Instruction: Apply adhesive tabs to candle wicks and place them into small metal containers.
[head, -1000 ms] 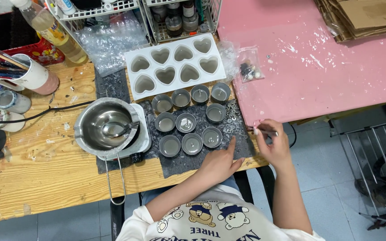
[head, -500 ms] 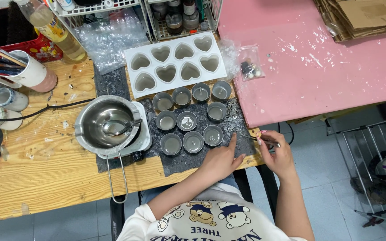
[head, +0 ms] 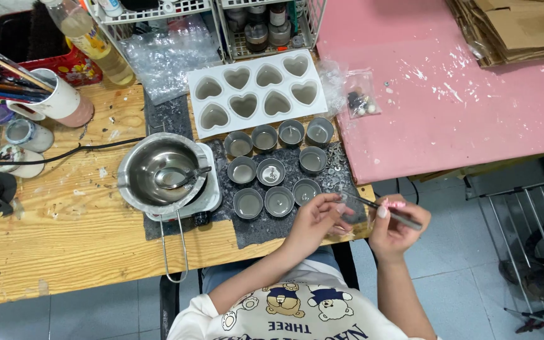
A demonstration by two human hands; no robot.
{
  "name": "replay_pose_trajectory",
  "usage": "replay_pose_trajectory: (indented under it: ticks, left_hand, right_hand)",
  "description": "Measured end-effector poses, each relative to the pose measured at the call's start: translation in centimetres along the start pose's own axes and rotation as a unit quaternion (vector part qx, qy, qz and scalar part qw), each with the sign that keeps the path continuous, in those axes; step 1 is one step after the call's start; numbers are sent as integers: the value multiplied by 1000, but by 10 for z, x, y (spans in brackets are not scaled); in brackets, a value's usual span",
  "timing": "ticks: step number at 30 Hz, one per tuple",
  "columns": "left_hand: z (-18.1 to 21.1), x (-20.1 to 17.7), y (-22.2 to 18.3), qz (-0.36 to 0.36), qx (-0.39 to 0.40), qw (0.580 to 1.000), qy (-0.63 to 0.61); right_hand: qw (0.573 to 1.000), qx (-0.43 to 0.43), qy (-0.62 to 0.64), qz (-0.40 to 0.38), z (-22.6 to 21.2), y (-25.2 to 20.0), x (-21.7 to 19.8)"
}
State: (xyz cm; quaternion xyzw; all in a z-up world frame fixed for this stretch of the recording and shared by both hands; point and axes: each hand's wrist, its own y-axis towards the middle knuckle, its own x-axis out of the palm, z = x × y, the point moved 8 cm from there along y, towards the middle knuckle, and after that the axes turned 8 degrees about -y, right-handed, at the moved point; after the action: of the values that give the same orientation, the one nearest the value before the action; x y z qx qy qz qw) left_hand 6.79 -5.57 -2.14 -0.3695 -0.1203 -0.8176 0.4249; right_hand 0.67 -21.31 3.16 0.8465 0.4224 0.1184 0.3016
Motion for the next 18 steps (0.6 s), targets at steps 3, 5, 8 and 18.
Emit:
replay_pose_trajectory:
  ticks: [3,5,8,18]
  left_hand:
    - [-1,-9,2,1,10,998,-55]
    - [-5,-13,2,1,25,998,-54]
    - [5,-10,-3,9,60,998,-12]
    - [86,30,-29,42,235,881,409]
  right_hand:
    - [1000,-29,7,7,-17,-4,8]
    - [1000,-19,19,11,-26,-1,13]
    - [997,22,74,27,-20,-4,12]
    - [936,245,239,85,6,-10,8]
